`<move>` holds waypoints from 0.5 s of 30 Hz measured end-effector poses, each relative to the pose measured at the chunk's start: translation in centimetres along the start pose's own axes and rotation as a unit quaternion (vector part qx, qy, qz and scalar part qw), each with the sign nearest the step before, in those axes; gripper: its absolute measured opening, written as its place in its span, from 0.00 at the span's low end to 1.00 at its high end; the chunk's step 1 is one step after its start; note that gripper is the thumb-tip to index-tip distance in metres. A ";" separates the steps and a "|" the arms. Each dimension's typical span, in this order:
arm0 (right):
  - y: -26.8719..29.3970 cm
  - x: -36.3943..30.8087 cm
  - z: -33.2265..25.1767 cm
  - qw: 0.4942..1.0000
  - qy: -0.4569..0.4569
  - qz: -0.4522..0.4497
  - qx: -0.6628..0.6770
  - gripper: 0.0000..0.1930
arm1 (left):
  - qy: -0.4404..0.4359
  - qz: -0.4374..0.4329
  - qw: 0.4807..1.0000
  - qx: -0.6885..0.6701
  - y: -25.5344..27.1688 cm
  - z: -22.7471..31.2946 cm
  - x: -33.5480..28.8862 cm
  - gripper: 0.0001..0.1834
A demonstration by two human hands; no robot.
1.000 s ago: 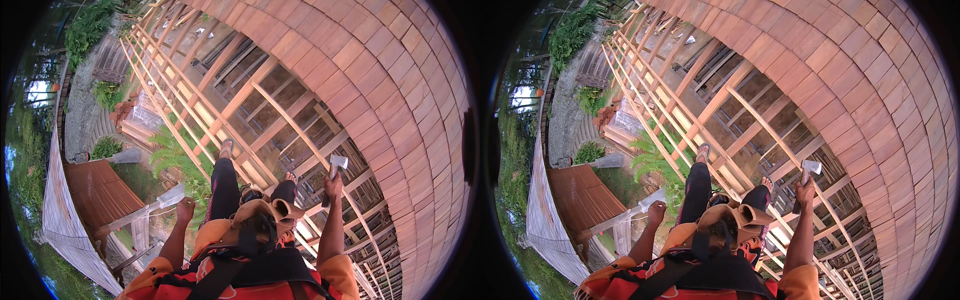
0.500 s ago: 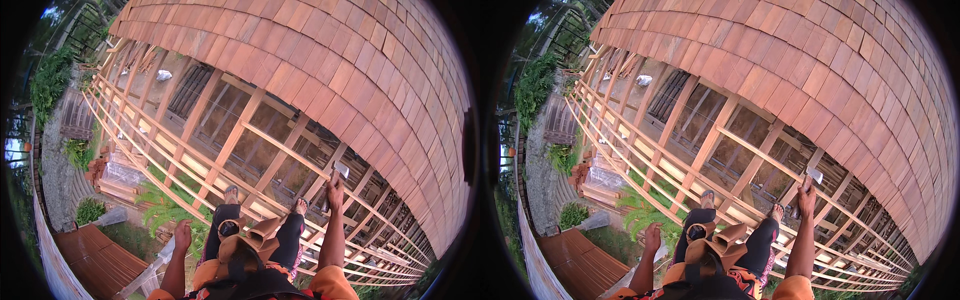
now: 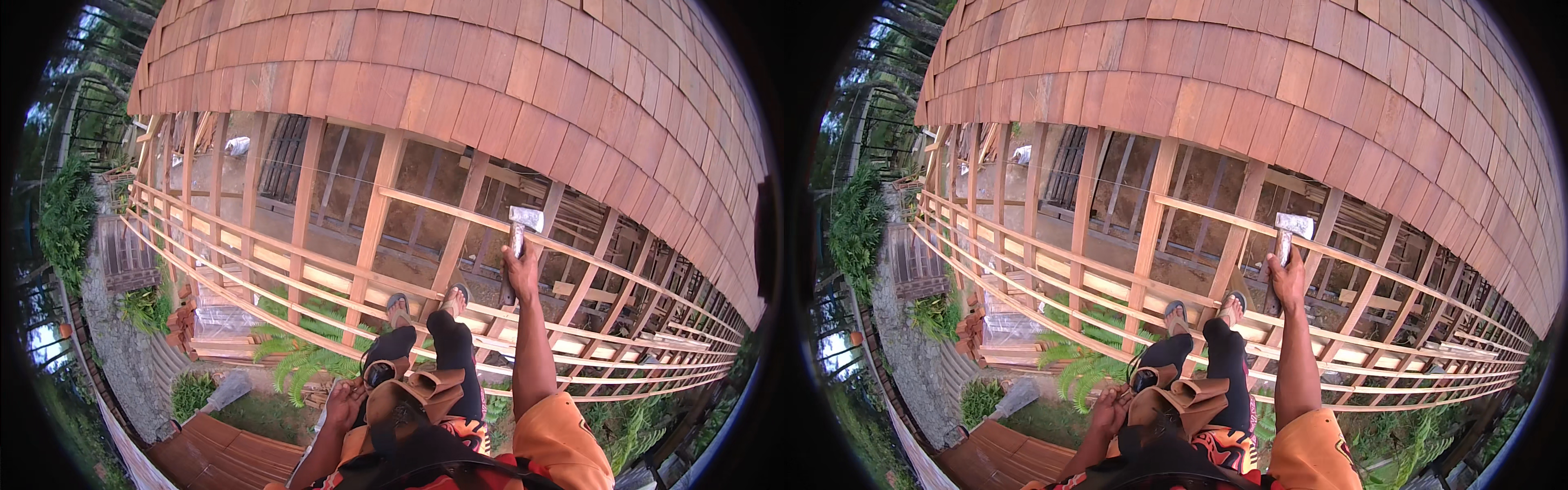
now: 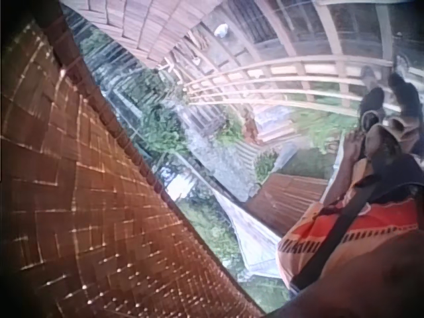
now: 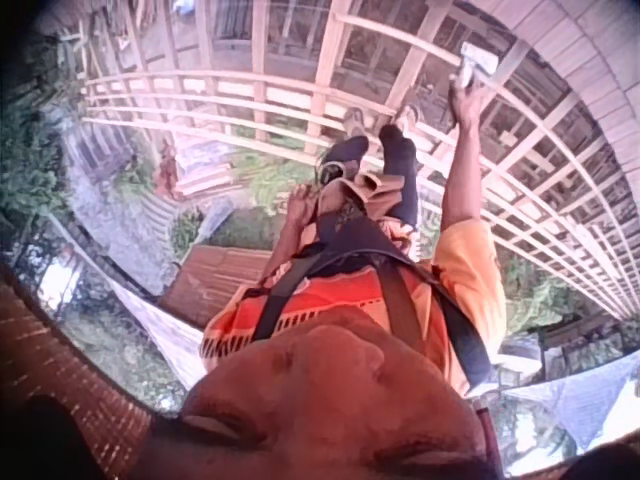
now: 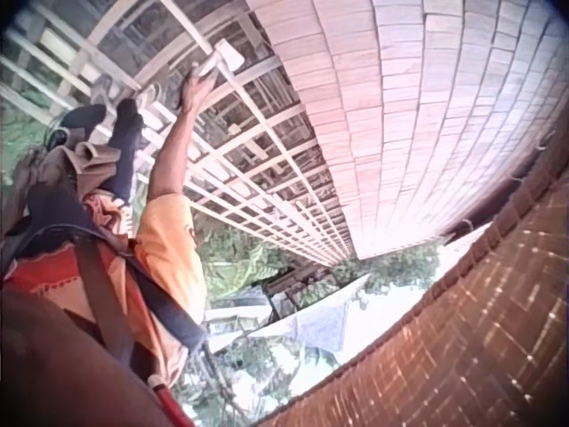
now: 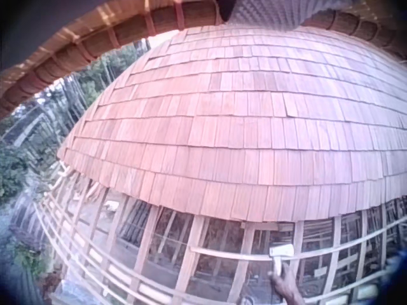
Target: The person installs wooden shingles on a roof frame by positioning each shingle against a horizontal batten and hammering it into place using a small axe.
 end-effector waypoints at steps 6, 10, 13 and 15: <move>2.4 -11.8 8.0 0.980 -0.170 -0.092 -0.055 0.25 | -0.003 0.032 0.997 0.076 -6.1 1.9 2.1 0.05; 3.6 -15.9 11.1 0.973 -0.181 -0.102 -0.099 0.19 | 0.038 -0.013 0.993 0.115 -4.3 1.6 4.6 0.06; 3.6 -18.6 11.0 0.964 -0.243 -0.086 -0.062 0.22 | 0.244 0.034 0.961 0.126 -5.6 0.0 5.3 0.11; 3.2 -20.3 10.8 0.964 -0.252 -0.058 -0.060 0.22 | 0.255 -0.026 0.961 0.103 -8.4 0.2 6.6 0.12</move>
Point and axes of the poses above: each hand's wrist, its own x-axis towards the middle knuckle, its own y-axis out of the back of the hand, z = x × y, the point moved 7 cm from there along x, towards the middle knuckle, and after that the axes turned 1 degree about -x, right-handed, at the moved point
